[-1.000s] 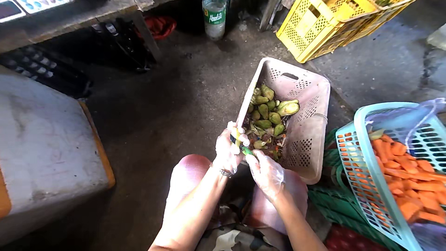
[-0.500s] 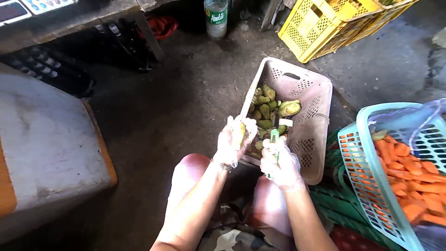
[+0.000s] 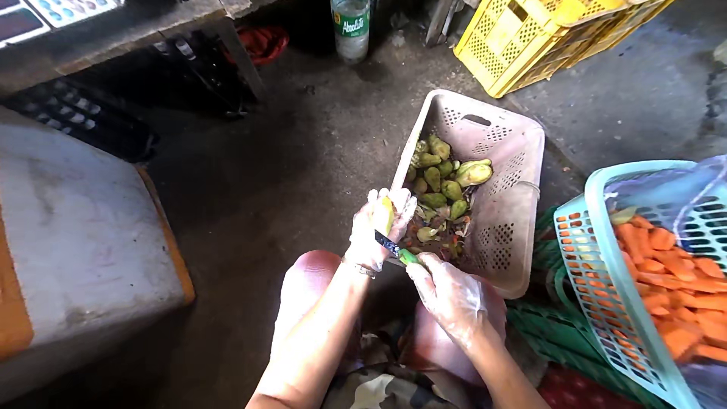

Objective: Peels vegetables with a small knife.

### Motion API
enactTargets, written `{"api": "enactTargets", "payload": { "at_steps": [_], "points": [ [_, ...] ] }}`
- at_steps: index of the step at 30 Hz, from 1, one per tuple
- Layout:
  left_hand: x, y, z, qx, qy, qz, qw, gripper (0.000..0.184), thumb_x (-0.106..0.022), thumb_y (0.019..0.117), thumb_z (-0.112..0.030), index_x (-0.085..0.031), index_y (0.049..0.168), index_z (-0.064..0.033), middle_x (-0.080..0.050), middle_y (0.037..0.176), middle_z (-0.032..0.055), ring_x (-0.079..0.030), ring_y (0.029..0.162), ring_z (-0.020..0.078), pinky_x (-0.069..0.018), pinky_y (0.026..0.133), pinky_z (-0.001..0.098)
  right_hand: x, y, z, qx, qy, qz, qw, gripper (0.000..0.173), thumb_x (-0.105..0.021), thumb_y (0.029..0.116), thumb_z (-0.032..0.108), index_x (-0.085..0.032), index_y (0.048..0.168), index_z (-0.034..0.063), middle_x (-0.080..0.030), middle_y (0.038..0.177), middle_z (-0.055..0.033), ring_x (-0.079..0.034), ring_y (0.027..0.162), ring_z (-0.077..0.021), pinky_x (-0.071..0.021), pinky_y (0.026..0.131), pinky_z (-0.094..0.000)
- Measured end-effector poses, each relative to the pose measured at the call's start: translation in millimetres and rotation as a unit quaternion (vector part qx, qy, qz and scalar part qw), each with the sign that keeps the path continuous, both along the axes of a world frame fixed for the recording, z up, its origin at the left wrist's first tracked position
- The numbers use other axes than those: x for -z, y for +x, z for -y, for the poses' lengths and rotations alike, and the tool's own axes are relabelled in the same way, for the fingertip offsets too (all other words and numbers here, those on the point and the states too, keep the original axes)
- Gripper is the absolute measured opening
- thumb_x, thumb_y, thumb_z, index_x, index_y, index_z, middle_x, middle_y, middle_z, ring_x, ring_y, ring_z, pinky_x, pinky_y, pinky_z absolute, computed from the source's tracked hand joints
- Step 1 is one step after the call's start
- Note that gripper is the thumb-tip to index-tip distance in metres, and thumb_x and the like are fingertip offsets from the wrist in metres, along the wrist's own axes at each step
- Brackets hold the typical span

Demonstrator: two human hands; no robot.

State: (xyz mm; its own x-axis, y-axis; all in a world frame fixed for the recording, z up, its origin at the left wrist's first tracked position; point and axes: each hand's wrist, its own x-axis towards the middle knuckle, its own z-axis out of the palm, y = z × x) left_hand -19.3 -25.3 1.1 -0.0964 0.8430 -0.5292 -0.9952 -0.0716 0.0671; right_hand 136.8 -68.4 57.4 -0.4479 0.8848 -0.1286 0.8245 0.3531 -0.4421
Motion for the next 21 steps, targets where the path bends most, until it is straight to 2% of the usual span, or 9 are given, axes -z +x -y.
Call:
{"api": "enactTargets", "payload": {
  "at_steps": [1, 3, 6, 7, 10, 13, 16, 17, 21],
  "points": [
    [-1, 1, 0, 0.004, -0.004, -0.002, 1.000, 0.039, -0.026, 0.1107, -0.034, -0.054, 0.115, -0.0086, -0.066, 0.100, 0.0090, -0.069, 0.095, 0.0198, -0.0593, 0.085, 0.0345, -3, -1, -2, 0.004, -0.019, 0.009, 1.000, 0.042, -0.050, 0.1038, 0.037, -0.072, 0.116, 0.0040, -0.075, 0.092, -0.0176, -0.075, 0.087, -0.0360, -0.0578, 0.073, -0.0547],
    [-2, 2, -1, 0.000, 0.000, 0.012, 1.000, 0.038, -0.025, 0.1107, -0.035, -0.054, 0.107, -0.0109, -0.064, 0.092, 0.0068, -0.069, 0.088, 0.0180, -0.0597, 0.083, 0.0328, -7, -1, -5, 0.003, -0.041, 0.014, 0.999, 0.042, -0.049, 0.1050, 0.037, -0.071, 0.118, 0.0035, -0.075, 0.096, -0.0184, -0.074, 0.091, -0.0361, -0.0572, 0.076, -0.0544],
    [2, 1, -2, -0.017, 0.015, 0.017, 1.000, 0.035, -0.025, 0.1101, -0.033, -0.052, 0.100, -0.0133, -0.059, 0.083, 0.0042, -0.065, 0.080, 0.0174, -0.0588, 0.082, 0.0332, -3, 0, 1, -0.009, 0.029, -0.026, 0.999, 0.040, -0.051, 0.1016, 0.035, -0.074, 0.112, 0.0039, -0.075, 0.086, -0.0149, -0.075, 0.079, -0.0316, -0.0594, 0.067, -0.0494],
    [3, 0, -1, -0.018, 0.016, 0.014, 1.000, 0.035, -0.025, 0.1099, -0.033, -0.052, 0.099, -0.0139, -0.059, 0.082, 0.0035, -0.065, 0.078, 0.0168, -0.0589, 0.081, 0.0325, -4, -1, 2, -0.009, 0.027, -0.026, 0.999, 0.040, -0.052, 0.1013, 0.035, -0.074, 0.111, 0.0036, -0.075, 0.086, -0.0151, -0.075, 0.079, -0.0322, -0.0590, 0.067, -0.0499],
    [-2, 0, -2, -0.018, 0.008, 0.019, 1.000, 0.034, -0.025, 0.1094, -0.033, -0.051, 0.099, -0.0157, -0.059, 0.082, 0.0013, -0.065, 0.076, 0.0139, -0.0591, 0.077, 0.0287, -9, -2, 0, 0.000, -0.032, -0.011, 0.999, 0.041, -0.050, 0.1036, 0.035, -0.072, 0.116, 0.0026, -0.075, 0.092, -0.0179, -0.074, 0.087, -0.0348, -0.0574, 0.075, -0.0525],
    [-1, 0, -1, -0.027, -0.009, 0.003, 1.000, 0.034, -0.025, 0.1100, -0.034, -0.051, 0.100, -0.0147, -0.059, 0.083, 0.0022, -0.065, 0.077, 0.0142, -0.0589, 0.076, 0.0293, -5, -2, 3, -0.002, -0.015, -0.022, 1.000, 0.040, -0.051, 0.1025, 0.033, -0.073, 0.115, 0.0024, -0.075, 0.090, -0.0172, -0.075, 0.084, -0.0336, -0.0582, 0.072, -0.0509],
    [-5, 1, -1, -0.026, -0.032, 0.002, 0.999, 0.032, -0.026, 0.1099, -0.032, -0.051, 0.101, -0.0137, -0.058, 0.083, 0.0033, -0.065, 0.077, 0.0143, -0.0590, 0.076, 0.0292, -3, -3, 0, -0.002, -0.037, -0.017, 0.999, 0.041, -0.049, 0.1041, 0.034, -0.072, 0.117, 0.0026, -0.075, 0.093, -0.0174, -0.074, 0.087, -0.0337, -0.0576, 0.075, -0.0513],
    [-6, 1, -1, -0.027, -0.035, 0.007, 0.999, 0.032, -0.027, 0.1099, -0.032, -0.051, 0.101, -0.0139, -0.058, 0.083, 0.0031, -0.065, 0.077, 0.0143, -0.0593, 0.076, 0.0291, 0, -3, 1, 0.000, -0.021, -0.020, 1.000, 0.041, -0.050, 0.1031, 0.035, -0.073, 0.115, 0.0027, -0.075, 0.090, -0.0169, -0.075, 0.084, -0.0336, -0.0579, 0.072, -0.0509],
    [-1, 1, 0, -0.019, -0.009, 0.007, 1.000, 0.033, -0.025, 0.1101, -0.031, -0.050, 0.098, -0.0130, -0.058, 0.078, 0.0038, -0.064, 0.074, 0.0152, -0.0588, 0.078, 0.0297, 0, -8, -5, 0.017, -0.055, 0.001, 0.998, 0.043, -0.048, 0.1045, 0.037, -0.071, 0.119, 0.0035, -0.074, 0.094, -0.0188, -0.074, 0.090, -0.0371, -0.0561, 0.075, -0.0555]
  ]
}}
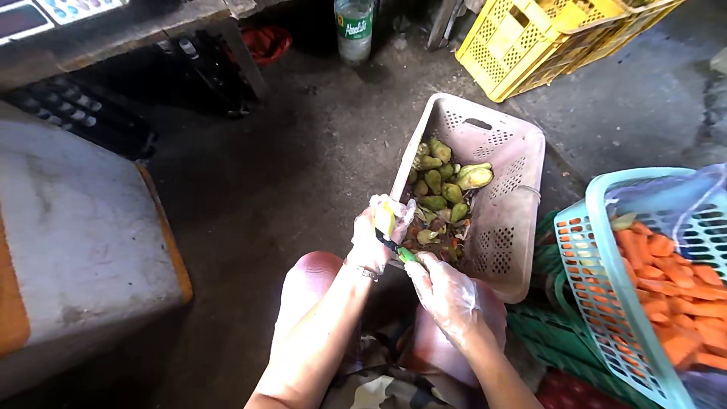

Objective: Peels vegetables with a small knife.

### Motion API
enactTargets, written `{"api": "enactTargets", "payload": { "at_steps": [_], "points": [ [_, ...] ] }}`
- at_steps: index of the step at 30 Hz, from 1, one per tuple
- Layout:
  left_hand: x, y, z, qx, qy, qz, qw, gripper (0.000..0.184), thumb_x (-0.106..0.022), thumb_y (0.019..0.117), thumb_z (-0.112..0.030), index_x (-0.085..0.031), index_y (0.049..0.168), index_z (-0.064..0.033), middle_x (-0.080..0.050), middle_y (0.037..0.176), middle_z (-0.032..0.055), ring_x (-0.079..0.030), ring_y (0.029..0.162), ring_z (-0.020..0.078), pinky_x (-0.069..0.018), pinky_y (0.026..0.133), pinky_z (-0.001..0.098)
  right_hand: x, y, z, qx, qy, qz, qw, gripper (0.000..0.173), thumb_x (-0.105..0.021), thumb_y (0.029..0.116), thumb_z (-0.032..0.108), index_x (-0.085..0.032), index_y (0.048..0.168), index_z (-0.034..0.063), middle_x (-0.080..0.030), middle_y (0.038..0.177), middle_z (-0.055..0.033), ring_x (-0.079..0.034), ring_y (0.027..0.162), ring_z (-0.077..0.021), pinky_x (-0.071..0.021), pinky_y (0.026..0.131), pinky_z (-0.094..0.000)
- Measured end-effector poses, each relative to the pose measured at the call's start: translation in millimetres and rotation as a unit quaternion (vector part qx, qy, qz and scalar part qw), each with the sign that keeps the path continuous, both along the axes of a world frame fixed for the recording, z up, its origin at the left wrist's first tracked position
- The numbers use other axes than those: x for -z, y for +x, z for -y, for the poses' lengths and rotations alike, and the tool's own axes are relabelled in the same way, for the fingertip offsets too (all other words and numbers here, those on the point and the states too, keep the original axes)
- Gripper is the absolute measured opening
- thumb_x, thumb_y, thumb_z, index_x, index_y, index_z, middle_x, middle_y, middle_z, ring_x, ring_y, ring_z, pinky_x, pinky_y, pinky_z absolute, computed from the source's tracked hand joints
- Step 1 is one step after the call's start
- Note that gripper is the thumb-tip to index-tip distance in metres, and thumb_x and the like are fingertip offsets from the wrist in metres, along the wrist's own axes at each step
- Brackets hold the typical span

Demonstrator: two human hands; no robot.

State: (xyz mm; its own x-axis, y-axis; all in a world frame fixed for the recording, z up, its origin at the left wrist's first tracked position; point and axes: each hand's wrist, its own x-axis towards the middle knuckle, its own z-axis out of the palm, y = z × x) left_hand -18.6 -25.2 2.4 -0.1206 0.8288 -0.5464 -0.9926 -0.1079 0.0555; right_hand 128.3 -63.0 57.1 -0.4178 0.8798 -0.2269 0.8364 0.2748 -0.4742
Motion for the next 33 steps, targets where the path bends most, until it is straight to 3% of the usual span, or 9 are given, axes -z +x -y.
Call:
{"api": "enactTargets", "payload": {
  "at_steps": [7, 14, 18, 19, 22, 23, 27, 29, 33],
  "points": [
    [-3, 3, 1, 0.040, -0.057, -0.102, 0.992, 0.034, -0.024, 0.1104, -0.029, -0.052, 0.102, -0.0104, -0.057, 0.077, 0.0041, -0.061, 0.068, 0.0134, -0.0555, 0.065, 0.0271, -3, -10, -19, 0.008, -0.062, 0.051, 0.997, 0.047, -0.044, 0.1073, 0.043, -0.067, 0.126, 0.0068, -0.073, 0.108, -0.0195, -0.071, 0.102, -0.0382, -0.0534, 0.084, -0.0582],
    [3, 5, -2, 0.038, -0.040, -0.074, 0.996, 0.034, -0.025, 0.1105, -0.030, -0.052, 0.108, -0.0091, -0.059, 0.085, 0.0067, -0.063, 0.075, 0.0166, -0.0570, 0.073, 0.0317, -6, -19, -40, 0.035, -0.096, 0.087, 0.991, 0.048, -0.040, 0.1096, 0.044, -0.065, 0.132, 0.0092, -0.071, 0.119, -0.0177, -0.067, 0.114, -0.0341, -0.0501, 0.094, -0.0558],
    [11, 7, -4, 0.044, -0.035, -0.125, 0.991, 0.037, -0.030, 0.1112, -0.034, -0.055, 0.110, -0.0059, -0.061, 0.087, 0.0104, -0.064, 0.075, 0.0206, -0.0574, 0.068, 0.0343, 5, -17, -47, 0.079, -0.132, 0.035, 0.987, 0.047, -0.039, 0.1107, 0.041, -0.064, 0.132, 0.0072, -0.070, 0.119, -0.0177, -0.067, 0.115, -0.0308, -0.0490, 0.098, -0.0532],
    [12, 8, -5, 0.048, -0.029, -0.132, 0.990, 0.037, -0.029, 0.1113, -0.033, -0.054, 0.108, -0.0067, -0.060, 0.085, 0.0092, -0.063, 0.073, 0.0195, -0.0568, 0.067, 0.0331, 8, -15, -46, 0.106, -0.156, -0.017, 0.982, 0.044, -0.040, 0.1111, 0.038, -0.066, 0.127, 0.0073, -0.071, 0.110, -0.0146, -0.068, 0.106, -0.0254, -0.0506, 0.094, -0.0474],
    [11, 8, -6, 0.060, -0.032, -0.132, 0.989, 0.038, -0.027, 0.1112, -0.035, -0.054, 0.108, -0.0082, -0.061, 0.086, 0.0081, -0.064, 0.075, 0.0183, -0.0568, 0.068, 0.0314, 25, -7, -42, 0.223, -0.259, -0.246, 0.907, 0.044, -0.037, 0.1124, 0.035, -0.067, 0.093, 0.0101, -0.048, 0.060, 0.0053, -0.043, 0.047, -0.0042, -0.0395, 0.046, -0.0220],
    [10, 8, -7, 0.062, -0.034, -0.126, 0.989, 0.040, -0.028, 0.1112, -0.037, -0.055, 0.112, -0.0076, -0.063, 0.090, 0.0096, -0.066, 0.078, 0.0196, -0.0580, 0.069, 0.0324, 27, -4, -40, 0.223, -0.265, -0.269, 0.899, 0.045, -0.035, 0.1128, 0.035, -0.066, 0.092, 0.0105, -0.045, 0.057, 0.0069, -0.040, 0.044, -0.0032, -0.0382, 0.043, -0.0212],
    [9, 5, -12, 0.066, -0.012, -0.109, 0.992, 0.046, -0.022, 0.1110, -0.041, -0.054, 0.114, -0.0089, -0.065, 0.092, 0.0087, -0.067, 0.085, 0.0204, -0.0579, 0.077, 0.0351, 9, 6, -31, 0.074, -0.110, -0.065, 0.989, 0.043, -0.041, 0.1096, 0.036, -0.069, 0.123, 0.0063, -0.072, 0.103, -0.0143, -0.069, 0.097, -0.0263, -0.0526, 0.088, -0.0495],
    [-1, 7, -15, 0.058, -0.034, -0.106, 0.992, 0.043, -0.027, 0.1112, -0.040, -0.055, 0.118, -0.0080, -0.066, 0.096, 0.0098, -0.069, 0.091, 0.0223, -0.0584, 0.084, 0.0381, 6, 9, -26, 0.039, -0.064, -0.025, 0.997, 0.046, -0.041, 0.1080, 0.038, -0.067, 0.125, 0.0043, -0.072, 0.105, -0.0189, -0.070, 0.102, -0.0343, -0.0521, 0.088, -0.0561],
    [-7, 14, -24, 0.049, -0.060, -0.113, 0.991, 0.035, -0.034, 0.1102, -0.036, -0.057, 0.113, -0.0096, -0.066, 0.094, 0.0095, -0.069, 0.088, 0.0221, -0.0593, 0.080, 0.0381, -3, 15, -21, 0.017, -0.052, 0.013, 0.998, 0.047, -0.042, 0.1067, 0.041, -0.068, 0.126, 0.0072, -0.074, 0.105, -0.0178, -0.072, 0.100, -0.0364, -0.0540, 0.084, -0.0586]
  ]
}}
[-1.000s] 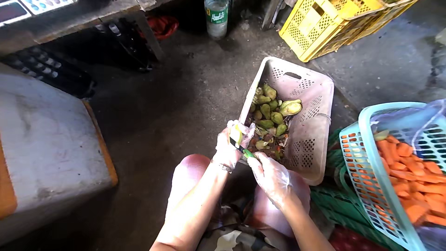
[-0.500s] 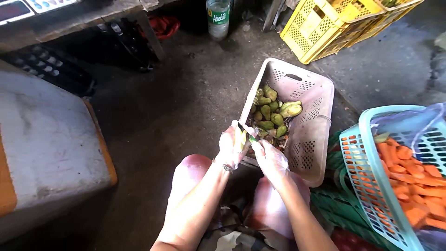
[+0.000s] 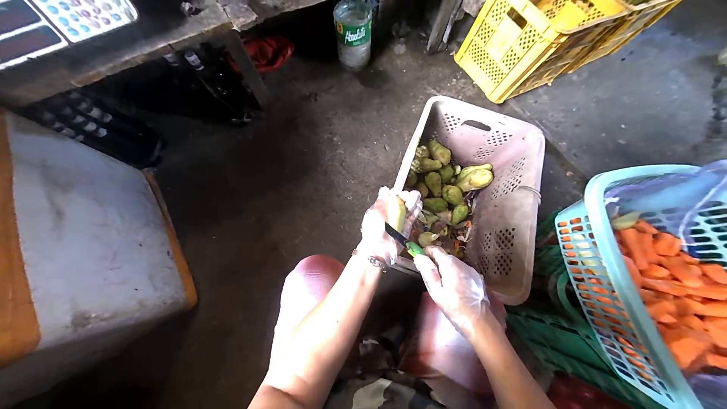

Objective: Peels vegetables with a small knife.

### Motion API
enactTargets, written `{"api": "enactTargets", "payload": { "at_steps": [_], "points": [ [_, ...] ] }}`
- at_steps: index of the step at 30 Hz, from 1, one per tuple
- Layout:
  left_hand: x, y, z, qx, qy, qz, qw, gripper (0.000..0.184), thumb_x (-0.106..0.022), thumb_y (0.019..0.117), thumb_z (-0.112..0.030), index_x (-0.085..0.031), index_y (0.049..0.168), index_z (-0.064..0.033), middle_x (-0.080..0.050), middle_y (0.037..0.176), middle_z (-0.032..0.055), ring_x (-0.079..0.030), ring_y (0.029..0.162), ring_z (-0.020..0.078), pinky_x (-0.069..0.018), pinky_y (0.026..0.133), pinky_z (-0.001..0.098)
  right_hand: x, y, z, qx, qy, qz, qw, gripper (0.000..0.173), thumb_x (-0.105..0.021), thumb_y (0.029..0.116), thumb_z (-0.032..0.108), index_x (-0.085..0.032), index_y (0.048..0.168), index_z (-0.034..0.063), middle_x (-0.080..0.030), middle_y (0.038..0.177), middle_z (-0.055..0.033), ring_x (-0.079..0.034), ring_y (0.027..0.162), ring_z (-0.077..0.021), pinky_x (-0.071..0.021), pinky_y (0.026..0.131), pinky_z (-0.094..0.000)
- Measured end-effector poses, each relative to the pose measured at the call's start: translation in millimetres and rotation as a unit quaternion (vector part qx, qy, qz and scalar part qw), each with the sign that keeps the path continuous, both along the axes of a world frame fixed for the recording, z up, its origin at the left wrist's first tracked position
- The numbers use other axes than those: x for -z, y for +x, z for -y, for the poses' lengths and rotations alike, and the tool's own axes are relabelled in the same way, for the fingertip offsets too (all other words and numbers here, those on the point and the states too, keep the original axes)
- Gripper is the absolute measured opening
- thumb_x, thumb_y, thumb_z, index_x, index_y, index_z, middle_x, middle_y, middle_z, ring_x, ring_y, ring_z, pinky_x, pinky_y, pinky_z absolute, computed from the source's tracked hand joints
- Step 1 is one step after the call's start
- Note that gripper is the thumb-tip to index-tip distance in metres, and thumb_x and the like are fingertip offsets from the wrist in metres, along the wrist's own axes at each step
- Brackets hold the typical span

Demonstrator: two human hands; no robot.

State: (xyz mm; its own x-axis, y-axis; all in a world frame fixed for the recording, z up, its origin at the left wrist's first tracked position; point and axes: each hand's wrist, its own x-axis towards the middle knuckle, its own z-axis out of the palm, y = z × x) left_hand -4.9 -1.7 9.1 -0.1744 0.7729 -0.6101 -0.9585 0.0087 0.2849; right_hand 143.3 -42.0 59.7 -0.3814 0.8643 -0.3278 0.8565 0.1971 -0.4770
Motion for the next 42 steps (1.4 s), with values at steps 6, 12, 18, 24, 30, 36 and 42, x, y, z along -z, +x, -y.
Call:
{"api": "enactTargets", "payload": {
  "at_steps": [6, 12, 18, 24, 30, 36, 42],
  "points": [
    [-7, 20, -1, 0.021, 0.021, -0.005, 1.000, 0.034, -0.033, 0.1102, -0.034, -0.057, 0.110, -0.0102, -0.066, 0.087, 0.0081, -0.069, 0.081, 0.0207, -0.0595, 0.076, 0.0362, 4, 6, -9, 0.032, 0.001, 0.013, 0.999, 0.047, -0.042, 0.1081, 0.041, -0.066, 0.128, 0.0054, -0.072, 0.109, -0.0203, -0.070, 0.104, -0.0385, -0.0528, 0.087, -0.0586],
    [-4, 25, 1, 0.026, 0.040, -0.044, 0.998, 0.040, -0.026, 0.1111, -0.037, -0.056, 0.114, -0.0099, -0.065, 0.086, 0.0078, -0.068, 0.079, 0.0202, -0.0589, 0.074, 0.0359, 4, 1, -25, 0.054, -0.036, 0.021, 0.998, 0.047, -0.040, 0.1097, 0.042, -0.065, 0.131, 0.0077, -0.071, 0.116, -0.0192, -0.068, 0.111, -0.0354, -0.0502, 0.093, -0.0573],
    [1, 22, 1, 0.030, 0.040, -0.049, 0.998, 0.043, -0.027, 0.1108, -0.041, -0.056, 0.109, -0.0103, -0.063, 0.081, 0.0073, -0.066, 0.073, 0.0195, -0.0583, 0.068, 0.0346, 12, -5, -31, 0.062, -0.040, 0.015, 0.997, 0.048, -0.039, 0.1100, 0.042, -0.064, 0.131, 0.0067, -0.071, 0.116, -0.0186, -0.067, 0.113, -0.0336, -0.0500, 0.095, -0.0549],
    [0, 14, 0, 0.074, 0.007, -0.029, 0.997, 0.038, -0.025, 0.1106, -0.034, -0.054, 0.108, -0.0090, -0.061, 0.082, 0.0078, -0.065, 0.071, 0.0179, -0.0572, 0.064, 0.0312, 18, -5, -38, 0.056, -0.046, 0.021, 0.997, 0.048, -0.040, 0.1098, 0.042, -0.063, 0.132, 0.0064, -0.071, 0.117, -0.0201, -0.067, 0.113, -0.0359, -0.0496, 0.095, -0.0572],
    [2, 27, 1, 0.041, 0.023, -0.157, 0.986, 0.042, -0.032, 0.1109, -0.040, -0.060, 0.103, -0.0097, -0.064, 0.078, 0.0045, -0.064, 0.067, 0.0131, -0.0543, 0.058, 0.0261, 25, -5, -33, 0.112, -0.047, -0.076, 0.990, 0.047, -0.039, 0.1111, 0.037, -0.064, 0.130, 0.0019, -0.070, 0.116, -0.0222, -0.067, 0.113, -0.0334, -0.0488, 0.099, -0.0522],
    [3, 23, 2, 0.092, 0.031, -0.123, 0.988, 0.042, -0.026, 0.1115, -0.034, -0.059, 0.116, -0.0076, -0.068, 0.095, 0.0100, -0.068, 0.080, 0.0186, -0.0574, 0.065, 0.0306, 37, 3, -38, 0.244, -0.216, -0.287, 0.901, 0.047, -0.034, 0.1127, 0.037, -0.066, 0.094, 0.0081, -0.050, 0.064, 0.0027, -0.044, 0.051, -0.0072, -0.0416, 0.051, -0.0264],
    [11, 14, -3, 0.098, 0.099, 0.035, 0.990, 0.041, -0.023, 0.1112, -0.031, -0.054, 0.118, -0.0058, -0.068, 0.105, 0.0110, -0.069, 0.096, 0.0191, -0.0590, 0.080, 0.0301, 15, 18, -33, 0.134, -0.074, -0.128, 0.980, 0.043, -0.039, 0.1111, 0.037, -0.070, 0.118, 0.0078, -0.069, 0.094, -0.0105, -0.066, 0.089, -0.0213, -0.0515, 0.084, -0.0440]
  ]
}}
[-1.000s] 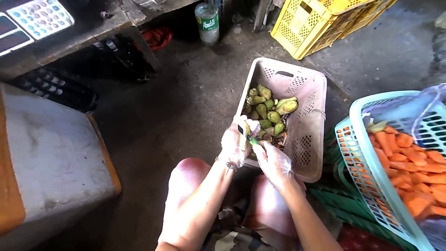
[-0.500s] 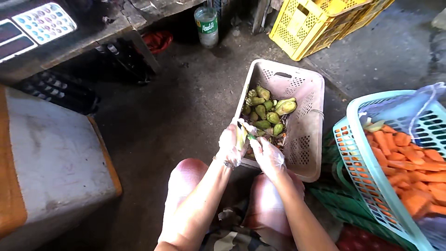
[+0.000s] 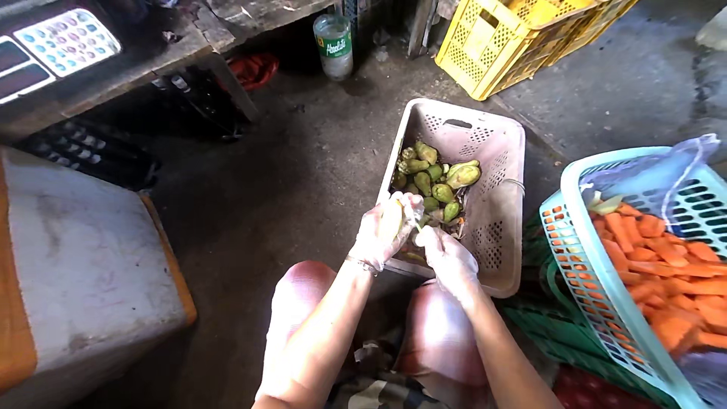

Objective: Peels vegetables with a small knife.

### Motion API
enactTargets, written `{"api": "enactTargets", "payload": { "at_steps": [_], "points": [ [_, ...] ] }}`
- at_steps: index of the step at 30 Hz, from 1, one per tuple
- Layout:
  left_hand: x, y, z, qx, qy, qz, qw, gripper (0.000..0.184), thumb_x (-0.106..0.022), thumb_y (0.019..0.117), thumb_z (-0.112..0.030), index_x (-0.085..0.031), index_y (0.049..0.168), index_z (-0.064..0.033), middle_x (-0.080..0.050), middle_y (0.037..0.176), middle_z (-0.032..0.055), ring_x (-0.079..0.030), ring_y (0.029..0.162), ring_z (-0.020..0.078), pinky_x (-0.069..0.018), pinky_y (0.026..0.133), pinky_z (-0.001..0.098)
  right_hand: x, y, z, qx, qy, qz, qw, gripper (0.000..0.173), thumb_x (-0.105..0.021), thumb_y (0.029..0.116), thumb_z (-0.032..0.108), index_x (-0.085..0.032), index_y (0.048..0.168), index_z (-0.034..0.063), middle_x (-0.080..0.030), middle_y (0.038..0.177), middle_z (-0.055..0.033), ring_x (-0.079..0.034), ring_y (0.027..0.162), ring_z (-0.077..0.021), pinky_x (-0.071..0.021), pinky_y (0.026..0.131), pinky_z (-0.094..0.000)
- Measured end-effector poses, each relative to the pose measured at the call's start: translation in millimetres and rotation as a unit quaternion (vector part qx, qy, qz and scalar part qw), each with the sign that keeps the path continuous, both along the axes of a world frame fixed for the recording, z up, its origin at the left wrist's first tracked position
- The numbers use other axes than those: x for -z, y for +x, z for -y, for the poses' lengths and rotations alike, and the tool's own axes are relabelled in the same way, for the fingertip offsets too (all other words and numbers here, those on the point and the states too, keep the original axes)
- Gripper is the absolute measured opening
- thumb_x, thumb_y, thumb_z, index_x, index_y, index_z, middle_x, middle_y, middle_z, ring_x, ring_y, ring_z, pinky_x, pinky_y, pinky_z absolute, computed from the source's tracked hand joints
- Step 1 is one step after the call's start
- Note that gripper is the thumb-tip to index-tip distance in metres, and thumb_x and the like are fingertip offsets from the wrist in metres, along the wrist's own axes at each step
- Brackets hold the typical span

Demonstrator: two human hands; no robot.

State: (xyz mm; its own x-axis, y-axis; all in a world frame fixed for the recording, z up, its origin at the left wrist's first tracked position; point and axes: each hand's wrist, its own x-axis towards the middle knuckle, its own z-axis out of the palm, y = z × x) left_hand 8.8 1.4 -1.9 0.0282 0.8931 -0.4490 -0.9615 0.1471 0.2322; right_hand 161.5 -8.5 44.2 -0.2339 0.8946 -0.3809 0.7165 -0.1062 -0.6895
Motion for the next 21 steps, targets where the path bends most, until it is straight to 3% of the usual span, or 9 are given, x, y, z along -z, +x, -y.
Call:
{"api": "enactTargets", "payload": {
  "at_steps": [1, 4, 6, 10, 12, 16, 19, 21],
  "points": [
    [0, -1, -1, -0.002, -0.009, 0.010, 1.000, 0.041, -0.024, 0.1113, -0.032, -0.055, 0.117, -0.0064, -0.067, 0.102, 0.0098, -0.069, 0.093, 0.0179, -0.0586, 0.079, 0.0290, -5, 3, 2, -0.041, 0.026, 0.055, 0.997, 0.046, -0.040, 0.1101, 0.039, -0.067, 0.125, 0.0057, -0.072, 0.107, -0.0165, -0.069, 0.104, -0.0291, -0.0512, 0.093, -0.0521],
    [-8, -2, 1, -0.004, -0.047, -0.049, 0.998, 0.040, -0.024, 0.1114, -0.028, -0.053, 0.126, -0.0049, -0.066, 0.106, 0.0105, -0.068, 0.095, 0.0186, -0.0577, 0.084, 0.0318, -11, 6, 12, -0.096, 0.066, 0.120, 0.986, 0.050, -0.042, 0.1077, 0.043, -0.066, 0.128, 0.0045, -0.072, 0.112, -0.0215, -0.069, 0.107, -0.0386, -0.0514, 0.089, -0.0607],
    [-14, 0, 2, -0.006, -0.067, -0.069, 0.995, 0.040, -0.026, 0.1116, -0.028, -0.051, 0.130, -0.0031, -0.066, 0.112, 0.0138, -0.068, 0.101, 0.0233, -0.0581, 0.088, 0.0374, -12, 6, 15, -0.105, 0.061, 0.132, 0.984, 0.049, -0.043, 0.1074, 0.043, -0.066, 0.128, 0.0050, -0.072, 0.110, -0.0208, -0.070, 0.105, -0.0389, -0.0518, 0.087, -0.0609],
    [-11, 2, 2, 0.016, -0.032, -0.059, 0.998, 0.043, -0.024, 0.1112, -0.035, -0.057, 0.113, -0.0083, -0.066, 0.092, 0.0080, -0.068, 0.085, 0.0184, -0.0587, 0.078, 0.0325, -14, -1, 6, -0.098, 0.018, 0.155, 0.983, 0.048, -0.040, 0.1094, 0.042, -0.064, 0.132, 0.0064, -0.070, 0.117, -0.0200, -0.067, 0.112, -0.0375, -0.0499, 0.092, -0.0589],
    [-7, 2, 1, 0.020, -0.003, -0.026, 0.999, 0.045, -0.020, 0.1109, -0.037, -0.056, 0.108, -0.0098, -0.064, 0.088, 0.0065, -0.066, 0.083, 0.0176, -0.0578, 0.077, 0.0316, -10, -4, -1, -0.087, 0.012, 0.155, 0.984, 0.049, -0.039, 0.1103, 0.042, -0.062, 0.133, 0.0055, -0.070, 0.117, -0.0213, -0.067, 0.114, -0.0376, -0.0496, 0.095, -0.0584],
    [8, -1, -2, 0.032, 0.030, -0.044, 0.998, 0.045, -0.019, 0.1115, -0.037, -0.054, 0.113, -0.0102, -0.066, 0.099, 0.0097, -0.068, 0.096, 0.0228, -0.0572, 0.086, 0.0364, -2, -5, -12, -0.060, 0.008, 0.118, 0.991, 0.049, -0.037, 0.1112, 0.041, -0.063, 0.131, 0.0046, -0.070, 0.117, -0.0216, -0.066, 0.115, -0.0352, -0.0484, 0.099, -0.0549],
    [-1, 0, -2, 0.048, -0.075, -0.134, 0.987, 0.040, -0.033, 0.1102, -0.039, -0.058, 0.123, -0.0112, -0.066, 0.092, 0.0102, -0.067, 0.078, 0.0209, -0.0573, 0.069, 0.0340, 1, -4, -14, -0.043, -0.012, 0.102, 0.994, 0.051, -0.036, 0.1113, 0.043, -0.064, 0.131, 0.0049, -0.069, 0.121, -0.0207, -0.064, 0.119, -0.0334, -0.0465, 0.102, -0.0542],
    [-12, 3, -1, 0.073, -0.144, -0.215, 0.963, 0.042, -0.038, 0.1088, -0.044, -0.062, 0.119, -0.0114, -0.060, 0.072, 0.0067, -0.059, 0.056, 0.0156, -0.0517, 0.050, 0.0280, 2, -1, -13, -0.055, -0.027, 0.110, 0.992, 0.052, -0.035, 0.1113, 0.043, -0.062, 0.134, 0.0060, -0.068, 0.124, -0.0200, -0.064, 0.121, -0.0330, -0.0459, 0.103, -0.0543]
  ]
}}
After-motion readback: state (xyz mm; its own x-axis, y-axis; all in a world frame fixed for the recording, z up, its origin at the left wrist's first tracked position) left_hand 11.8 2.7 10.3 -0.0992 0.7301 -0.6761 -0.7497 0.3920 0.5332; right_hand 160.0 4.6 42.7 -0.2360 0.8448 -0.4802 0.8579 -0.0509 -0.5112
